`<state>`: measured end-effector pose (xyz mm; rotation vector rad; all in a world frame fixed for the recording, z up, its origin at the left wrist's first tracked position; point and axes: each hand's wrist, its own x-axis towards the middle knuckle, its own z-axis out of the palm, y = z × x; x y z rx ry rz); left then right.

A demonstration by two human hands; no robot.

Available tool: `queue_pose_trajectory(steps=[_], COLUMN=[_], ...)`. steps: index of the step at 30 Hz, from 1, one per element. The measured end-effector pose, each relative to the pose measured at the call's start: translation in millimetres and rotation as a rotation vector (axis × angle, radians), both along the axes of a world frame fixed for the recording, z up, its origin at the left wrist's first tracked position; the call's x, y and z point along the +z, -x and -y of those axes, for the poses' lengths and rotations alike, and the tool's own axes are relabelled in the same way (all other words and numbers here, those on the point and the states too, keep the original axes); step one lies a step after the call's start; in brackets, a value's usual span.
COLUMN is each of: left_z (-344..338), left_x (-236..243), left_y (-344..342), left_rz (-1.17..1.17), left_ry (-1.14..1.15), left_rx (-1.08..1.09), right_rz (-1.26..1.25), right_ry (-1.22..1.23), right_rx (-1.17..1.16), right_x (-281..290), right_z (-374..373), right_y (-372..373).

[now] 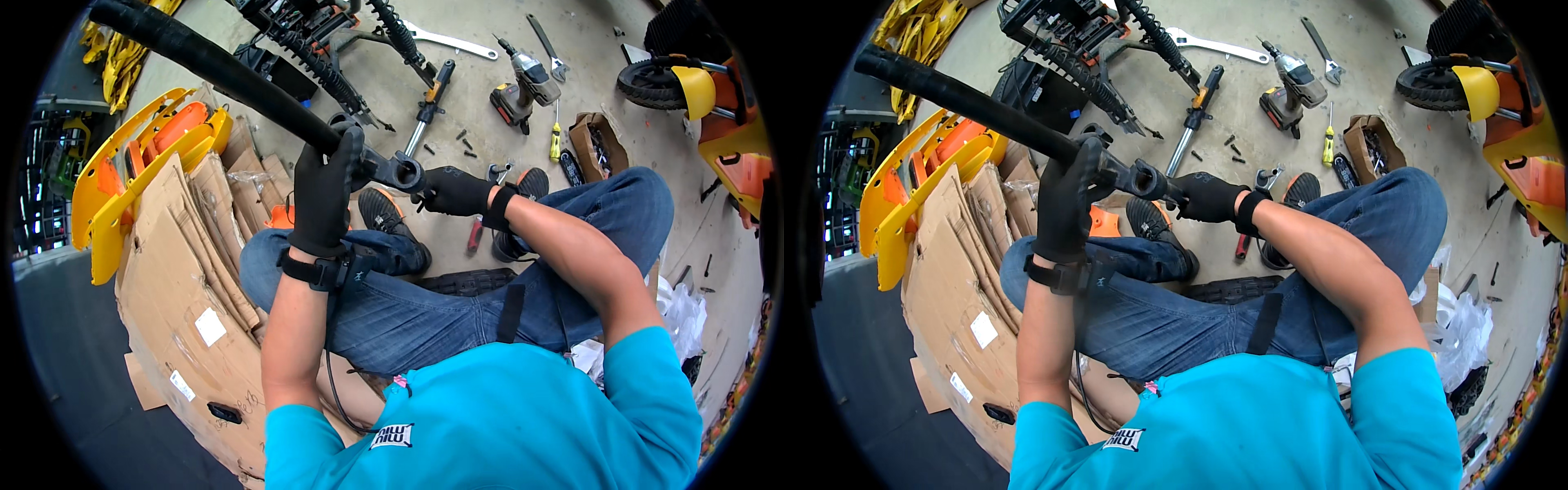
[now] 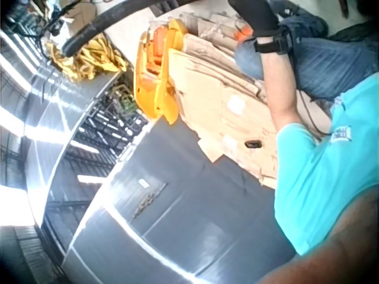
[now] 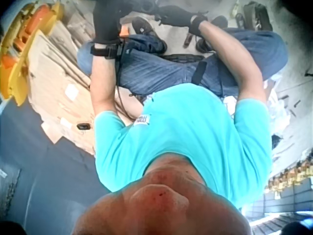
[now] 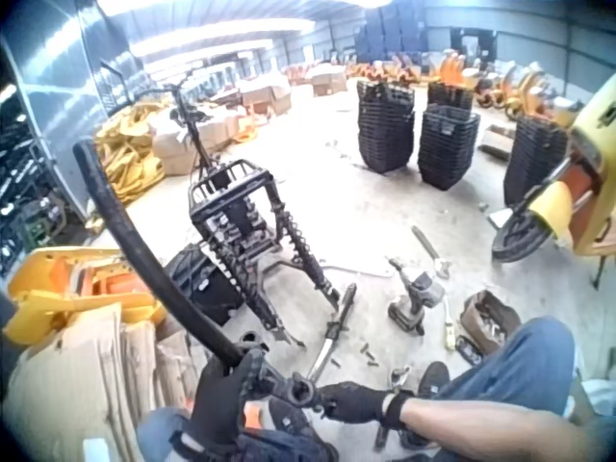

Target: The person handles motorcycle suspension components and a frame piece, inserting a metal tube into a black housing and securing it by hand.

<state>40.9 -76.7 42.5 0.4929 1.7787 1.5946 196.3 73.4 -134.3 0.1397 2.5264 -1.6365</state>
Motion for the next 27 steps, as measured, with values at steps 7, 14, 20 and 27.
queue_pose_trajectory(steps=[7,14,20,27], left_z=[-1,2,13,19], left_x=[1,10,22,15], left_y=[-1,16,22,28], left_rz=[0.025,0.114,0.113,0.168], left_ry=[0.004,-0.204,-0.187,-0.237], left_rx=[0.005,0.077,0.182,0.232], right_rz=[0.031,0.065,0.290,0.446], right_ry=[-0.067,-0.091,-0.102,-0.124], right_rx=[-0.015,-0.140,-0.256,-0.291], right_x=[-12,-16,-22,-57], right_z=[-5,-1,6,21], right_y=[-6,-9,-2,15])
